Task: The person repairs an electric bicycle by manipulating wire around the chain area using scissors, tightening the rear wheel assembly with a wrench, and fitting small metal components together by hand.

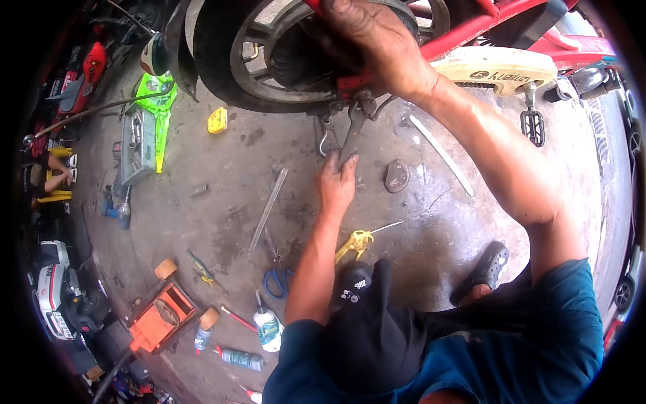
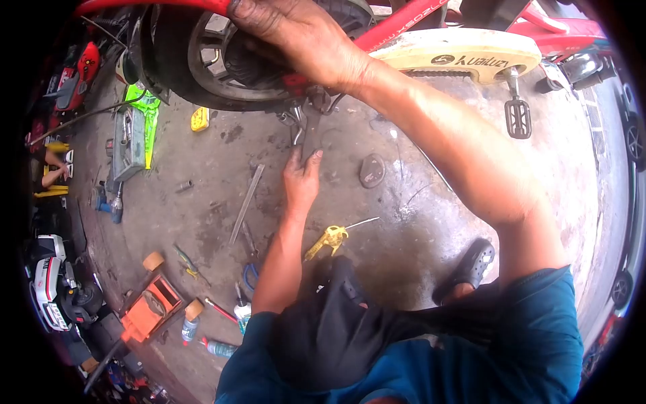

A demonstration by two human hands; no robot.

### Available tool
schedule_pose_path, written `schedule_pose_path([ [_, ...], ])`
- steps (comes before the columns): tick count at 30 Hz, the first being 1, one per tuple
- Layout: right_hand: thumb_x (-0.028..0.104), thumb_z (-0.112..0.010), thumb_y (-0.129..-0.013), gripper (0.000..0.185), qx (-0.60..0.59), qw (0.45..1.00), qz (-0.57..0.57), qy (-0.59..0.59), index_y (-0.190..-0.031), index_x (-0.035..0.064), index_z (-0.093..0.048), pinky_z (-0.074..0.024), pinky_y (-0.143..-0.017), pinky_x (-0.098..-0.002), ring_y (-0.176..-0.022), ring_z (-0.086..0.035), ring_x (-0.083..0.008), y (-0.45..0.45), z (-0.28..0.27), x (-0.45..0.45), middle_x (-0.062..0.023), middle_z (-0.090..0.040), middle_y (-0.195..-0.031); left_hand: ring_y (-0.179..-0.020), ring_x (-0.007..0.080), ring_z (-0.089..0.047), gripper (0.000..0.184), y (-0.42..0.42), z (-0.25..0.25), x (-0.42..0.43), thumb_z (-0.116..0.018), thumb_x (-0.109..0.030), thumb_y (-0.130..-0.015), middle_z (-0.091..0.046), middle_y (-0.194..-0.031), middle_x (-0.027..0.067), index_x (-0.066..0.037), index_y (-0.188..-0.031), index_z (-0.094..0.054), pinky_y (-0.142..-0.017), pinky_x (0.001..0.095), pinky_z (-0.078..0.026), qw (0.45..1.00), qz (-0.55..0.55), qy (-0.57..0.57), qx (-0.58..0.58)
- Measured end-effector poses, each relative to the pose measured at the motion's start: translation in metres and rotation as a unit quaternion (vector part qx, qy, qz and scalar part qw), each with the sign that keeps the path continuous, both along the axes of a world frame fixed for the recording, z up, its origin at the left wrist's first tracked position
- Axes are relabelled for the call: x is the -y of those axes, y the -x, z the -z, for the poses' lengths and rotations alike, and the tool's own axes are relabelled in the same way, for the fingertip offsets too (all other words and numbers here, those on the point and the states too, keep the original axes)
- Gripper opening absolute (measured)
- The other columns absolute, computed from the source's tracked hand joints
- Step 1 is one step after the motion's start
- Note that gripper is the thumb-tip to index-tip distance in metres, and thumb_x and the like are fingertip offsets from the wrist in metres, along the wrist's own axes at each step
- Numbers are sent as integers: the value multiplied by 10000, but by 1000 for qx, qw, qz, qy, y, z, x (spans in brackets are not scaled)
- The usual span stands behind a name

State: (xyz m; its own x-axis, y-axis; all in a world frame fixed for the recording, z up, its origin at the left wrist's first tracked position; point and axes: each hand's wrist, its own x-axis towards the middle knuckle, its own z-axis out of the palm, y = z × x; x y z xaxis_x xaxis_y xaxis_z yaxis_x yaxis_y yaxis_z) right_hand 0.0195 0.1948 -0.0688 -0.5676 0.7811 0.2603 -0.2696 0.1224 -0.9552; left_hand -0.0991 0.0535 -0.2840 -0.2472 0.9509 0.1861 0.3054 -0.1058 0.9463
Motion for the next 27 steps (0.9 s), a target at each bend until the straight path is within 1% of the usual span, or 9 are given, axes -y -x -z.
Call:
schedule_pose_path([
  [6, 480, -450, -1001, 473, 10, 1000, 23, -15, -926, 44, -619, -287, -551, -229, -607, -374, -59, 0, 0, 3, 59, -460, -680, -709, 235, -578, 285, 17, -4, -31, -677, -266, -880, -640, -772, 120, -14, -980, -589, -689, 348, -473, 992, 102, 58, 36],
  [8, 476, -458, -999, 469, 43, 997, 49, 36, -930, 41, -620, -291, -555, -229, -614, -377, -60, -4, -7, 11, 58, -461, -684, -752, 334, -642, 296, 29, -27, -32, -667, -279, -874, -670, -807, 180, -14, -990, -601, -702, 406, -492, 988, 96, 94, -71],
  [10, 479, -463, -996, 470, 4, 999, 40, -11, -934, 40, -617, -289, -551, -227, -612, -381, -60, -3, 9, -1, 58, -463, -682, -798, 392, -661, 299, 48, -51, -33, -666, -280, -865, -680, -836, 215, -18, -1000, -614, -715, 443, -501, 970, 71, 114, -203],
  [13, 493, -481, -984, 484, -22, 999, 24, 12, -997, 30, -623, -294, -543, -231, -606, -393, -62, 0, 15, 1, 52, -476, -681, -799, 432, -638, 299, 59, -76, -40, -685, -262, -839, -660, -815, 243, -14, -998, -633, -685, 432, -489, 935, 84, 175, -296],
  [15, 504, -500, -971, 515, -15, 1000, 24, 9, -1088, 20, -634, -310, -543, -244, -604, -402, -67, -2, 17, -3, 39, -504, -687, -816, 435, -632, 279, 59, -77, -43, -683, -254, -839, -658, -816, 247, -24, -989, -635, -698, 442, -485, 935, 93, 188, -285],
  [18, 522, -490, -968, 592, -6, 994, 109, -17, -1168, -25, -594, -420, -708, -230, -814, -533, -85, 2, 14, 7, -42, -634, -965, -906, 425, -634, 287, 59, -82, -51, -669, -235, -849, -667, -896, 250, -18, -1035, -644, -782, 446, -483, 915, 129, 246, -291],
  [19, 520, -502, -961, 597, 31, 998, 60, -18, -1169, -31, -603, -392, -686, -207, -806, -516, -70, -1, 2, 8, -21, -636, -955, -930, 420, -635, 297, 59, -79, -46, -667, -230, -850, -670, -925, 248, -16, -1055, -645, -804, 439, -484, 909, 144, 257, -293],
  [21, 482, -501, -973, 540, 13, 991, 113, -68, -1110, -25, -626, -443, -751, -262, -827, -554, -110, 5, 1, 11, -38, -646, -890, -1008, 394, -637, 353, 61, -83, -50, -670, -207, -848, -671, -1033, 244, 2, -1130, -636, -869, 418, -482, 893, 174, 300, -286],
  [27, 465, -524, -960, 506, 8, 971, 202, -126, -1008, -19, -662, -474, -731, -337, -780, -612, -201, 13, 0, 16, -121, -659, -818, -982, 397, -640, 314, 72, -85, -63, -649, -245, -865, -675, -991, 240, -41, -1104, -657, -845, 455, -500, 885, 227, 306, -269],
])
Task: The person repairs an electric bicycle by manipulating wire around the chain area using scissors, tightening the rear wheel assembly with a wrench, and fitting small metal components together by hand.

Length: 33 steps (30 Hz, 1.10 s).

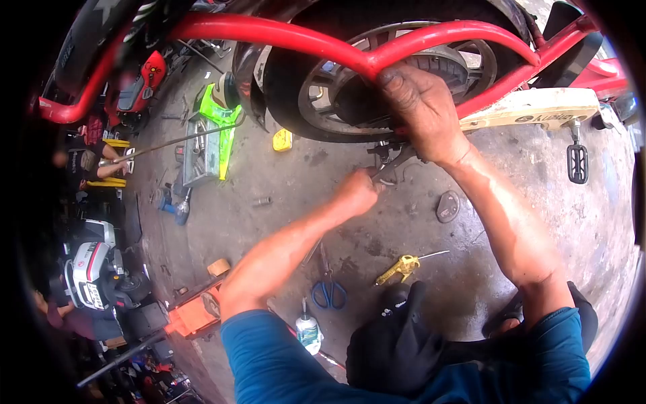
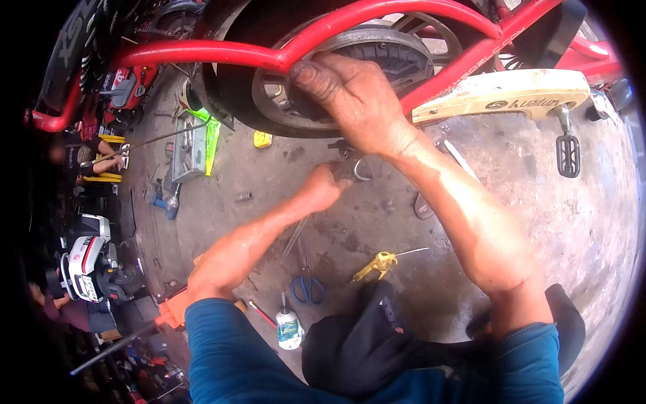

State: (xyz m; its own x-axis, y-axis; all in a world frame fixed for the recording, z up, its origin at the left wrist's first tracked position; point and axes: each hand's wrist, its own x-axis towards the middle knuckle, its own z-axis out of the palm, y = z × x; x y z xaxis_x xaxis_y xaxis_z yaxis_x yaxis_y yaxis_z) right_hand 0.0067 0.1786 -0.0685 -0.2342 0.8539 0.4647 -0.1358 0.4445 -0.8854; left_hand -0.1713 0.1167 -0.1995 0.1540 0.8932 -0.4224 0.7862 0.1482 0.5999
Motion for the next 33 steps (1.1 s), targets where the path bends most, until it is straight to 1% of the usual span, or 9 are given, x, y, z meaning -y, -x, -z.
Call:
schedule_pose_path([
  [9, 452, -572, -929, 458, -20, 999, 29, -13, -894, 10, -686, -478, -664, -380, -689, -635, -272, 5, 7, -2, -125, -638, -711, -980, 404, -639, 300, 13, -44, -8, -650, -228, -861, -674, -975, 250, -4, -1060, -654, -845, 453, -501, 985, 68, 75, -140],
  [11, 448, -529, -971, 446, -11, 998, -56, 11, -1111, 39, -638, -449, -704, -285, -763, -540, -106, -6, 1, 0, -25, -617, -807, -960, 406, -642, 304, 16, -45, -13, -650, -238, -858, -674, -953, 250, -4, -1051, -653, -832, 453, -502, 982, 87, 77, -149],
  [13, 386, -542, -980, 431, 27, 997, -49, 49, -1049, -29, -635, -450, -745, -263, -807, -535, -92, -5, -1, 0, -10, -617, -851, -928, 412, -645, 309, 17, -43, -13, -650, -251, -855, -671, -919, 254, -7, -1045, -651, -807, 454, -503, 981, 100, 83, -143],
  [14, 426, -564, -941, 449, 0, 1000, -2, -2, -935, -7, -682, -482, -678, -367, -720, -635, -271, 2, 6, -4, -136, -643, -743, -891, 375, -652, 312, 15, -43, -13, -649, -232, -853, -675, -894, 237, 7, -1053, -647, -791, 432, -498, 991, 61, 53, -104],
  [17, 430, -548, -949, 464, -4, 1000, -8, 5, -945, -17, -671, -478, -705, -357, -750, -632, -253, 0, 5, -2, -141, -650, -782, -773, 280, -650, 302, 15, -12, 38, -651, -210, -850, -671, -811, 183, 28, -1035, -638, -727, 375, -481, 997, -74, -1, 9],
  [24, 454, -482, -988, 503, -21, 999, -27, 17, -1107, -10, -635, -462, -832, -318, -916, -604, -172, 2, 14, -4, -100, -670, -957, -1067, 426, -600, 448, 120, 82, 191, -679, -319, -820, -649, -1089, 261, -32, -1162, -637, -909, 488, -469, 945, -230, 102, -208],
  [25, 448, -457, -1004, 508, 2, 999, -40, 35, -1140, -15, -616, -404, -735, -225, -832, -505, -83, -2, 10, -1, 6, -587, -891, -1099, 415, -589, 471, 128, 73, 195, -682, -294, -824, -632, -1130, 260, -29, -1207, -607, -922, 476, -467, 951, -254, 6, -177],
  [30, 168, -534, -984, 277, 48, 919, 315, -232, -1194, -12, -525, -423, -939, -325, -1110, -500, -204, 24, 5, 48, -128, -516, -1157, -1204, 261, -506, 639, 130, -70, 103, -633, -138, -895, -518, -1276, 189, 49, -1426, -332, -1000, 364, -419, 830, -370, -376, 182],
  [33, 147, -719, -794, 480, -9, 962, 131, -239, -1196, -19, -516, -429, -942, -418, -1085, -530, -330, 80, -21, 81, -189, -560, -1123, -1213, 247, -479, 598, 121, -158, 36, -600, -95, -881, -508, -1306, 189, 10, -1422, -369, -957, 368, -440, 791, -225, -551, 138],
])
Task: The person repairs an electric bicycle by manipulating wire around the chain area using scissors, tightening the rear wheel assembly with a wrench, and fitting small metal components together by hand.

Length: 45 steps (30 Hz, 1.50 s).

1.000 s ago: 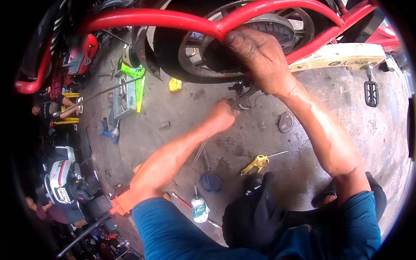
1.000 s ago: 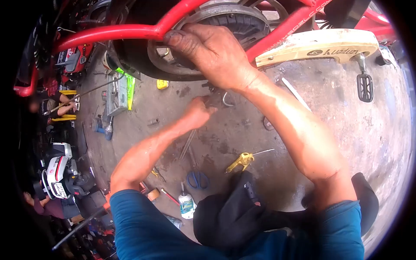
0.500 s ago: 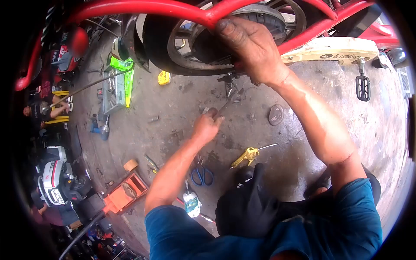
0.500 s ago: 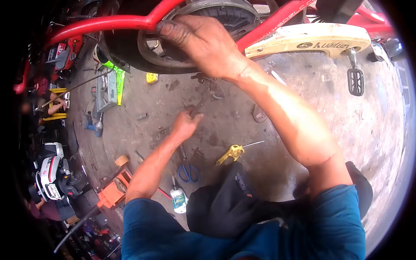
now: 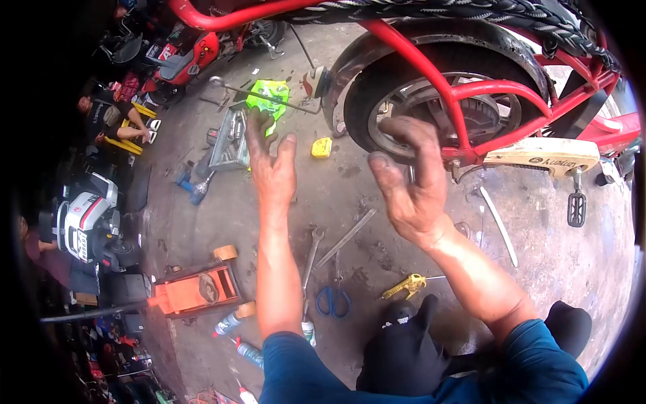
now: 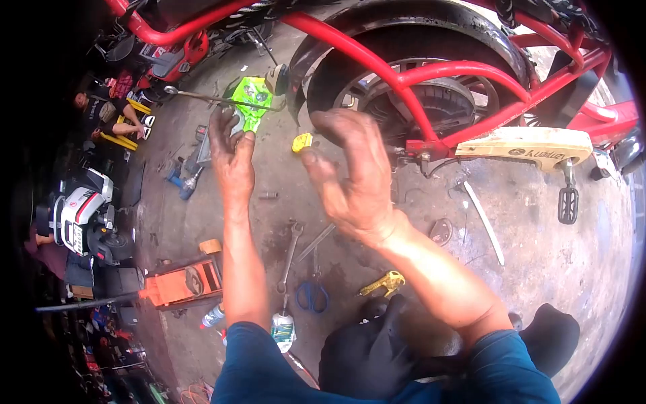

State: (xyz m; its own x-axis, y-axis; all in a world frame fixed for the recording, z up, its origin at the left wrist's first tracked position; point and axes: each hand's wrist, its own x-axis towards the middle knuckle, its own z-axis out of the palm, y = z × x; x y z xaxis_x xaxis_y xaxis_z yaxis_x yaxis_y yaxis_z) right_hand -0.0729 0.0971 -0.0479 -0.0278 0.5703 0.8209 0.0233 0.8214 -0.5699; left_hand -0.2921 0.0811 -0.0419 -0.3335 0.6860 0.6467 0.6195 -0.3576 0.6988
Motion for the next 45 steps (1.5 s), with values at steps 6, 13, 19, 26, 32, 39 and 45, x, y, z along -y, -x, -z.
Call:
schedule_pose_path([
  [6, 181, -670, -833, 403, 28, 997, 1, 70, -1171, 9, -534, -457, -837, -450, -975, -545, -372, 82, -59, -25, -185, -562, -1119, -932, 287, -633, 248, -25, -9, -50, -574, -189, -920, -651, -1007, 139, -24, -1106, -581, -790, 381, -488, 995, 95, 0, 0],
  [13, 84, -587, -933, 115, -108, 979, 70, 161, -954, 5, -667, -470, -734, -319, -808, -583, -227, 51, -21, -24, -106, -606, -888, -841, 410, -605, 181, -46, -20, -61, -584, -117, -851, -660, -892, 168, -61, -1018, -623, -706, 490, -477, 921, 110, 70, -367],
  [19, 111, -640, -892, 118, -23, 994, 37, 104, -987, 48, -668, -482, -678, -345, -782, -605, -262, 57, -41, -21, -106, -591, -892, -944, 293, -640, 275, -9, -66, -55, -574, -55, -827, -673, -1011, 148, 5, -1092, -616, -816, 398, -498, 956, 231, 180, -21],
  [26, 87, -680, -853, 134, 48, 997, 26, 56, -985, 67, -664, -487, -653, -350, -764, -618, -268, 66, -44, -32, -101, -609, -890, -900, 213, -645, 308, -2, -78, -157, -637, -199, -863, -702, -933, 133, 29, -1068, -658, -806, 328, -498, 960, 246, 106, 84],
  [32, 82, -681, -855, 135, 17, 998, 59, 8, -987, 55, -670, -496, -673, -338, -741, -626, -272, 77, -57, -47, -109, -631, -875, -773, 201, -669, 262, -3, -72, -195, -558, -241, -892, -686, -806, 100, -11, -890, -683, -663, 324, -538, 978, 131, 152, -64],
  [39, 97, -639, -885, 121, -25, 997, 54, 44, -945, -5, -612, -475, -646, -347, -701, -601, -295, 78, -67, -56, -130, -606, -799, -754, 142, -648, 261, -24, -59, -205, -609, -240, -887, -688, -840, 78, 1, -973, -661, -656, 280, -519, 938, 103, 18, -329],
  [45, 166, -552, -976, 203, -98, 979, 63, 167, -1013, -31, -586, -511, -663, -297, -756, -624, -188, 38, -20, -31, -100, -622, -880, -738, 92, -630, 297, -24, -61, -221, -652, -239, -882, -689, -869, 58, 11, -1043, -642, -650, 242, -503, 858, 194, 93, -466],
])
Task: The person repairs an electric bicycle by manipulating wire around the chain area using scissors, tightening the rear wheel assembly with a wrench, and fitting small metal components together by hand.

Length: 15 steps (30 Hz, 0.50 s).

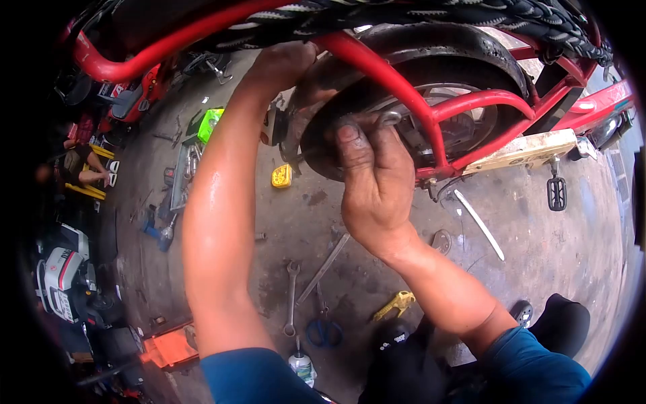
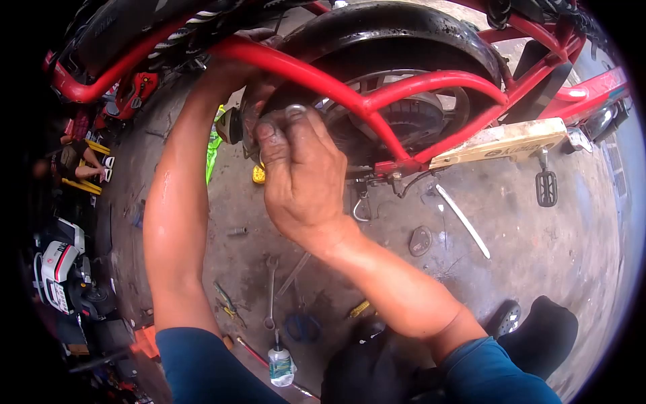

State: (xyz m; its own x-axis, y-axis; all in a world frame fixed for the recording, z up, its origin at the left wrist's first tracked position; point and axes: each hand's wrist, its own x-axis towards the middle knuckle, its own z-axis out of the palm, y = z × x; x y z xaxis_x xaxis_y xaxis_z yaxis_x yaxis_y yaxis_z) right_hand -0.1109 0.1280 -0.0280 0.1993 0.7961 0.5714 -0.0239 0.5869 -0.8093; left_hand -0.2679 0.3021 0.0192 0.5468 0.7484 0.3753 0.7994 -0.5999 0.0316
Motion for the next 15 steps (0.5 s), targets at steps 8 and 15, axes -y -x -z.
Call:
schedule_pose_path([
  [8, 254, -506, -1004, 299, -360, 894, -107, 243, -1058, -35, -562, -581, -769, -338, -886, -657, -217, -23, 37, 27, -131, -620, -1009, -799, 79, -624, 398, -2, -3, -15, -664, -248, -871, -690, -953, 48, -3, -1181, -613, -713, 241, -500, 939, -53, 334, 60],
  [15, 264, -499, -1003, 343, -443, 821, -139, 332, -1122, -54, -542, -568, -799, -361, -914, -672, -275, -27, 75, 23, -172, -626, -1029, -834, 104, -642, 423, 18, -6, -19, -654, -258, -870, -691, -986, 71, -15, -1210, -596, -749, 251, -500, 916, -101, 382, 73],
])
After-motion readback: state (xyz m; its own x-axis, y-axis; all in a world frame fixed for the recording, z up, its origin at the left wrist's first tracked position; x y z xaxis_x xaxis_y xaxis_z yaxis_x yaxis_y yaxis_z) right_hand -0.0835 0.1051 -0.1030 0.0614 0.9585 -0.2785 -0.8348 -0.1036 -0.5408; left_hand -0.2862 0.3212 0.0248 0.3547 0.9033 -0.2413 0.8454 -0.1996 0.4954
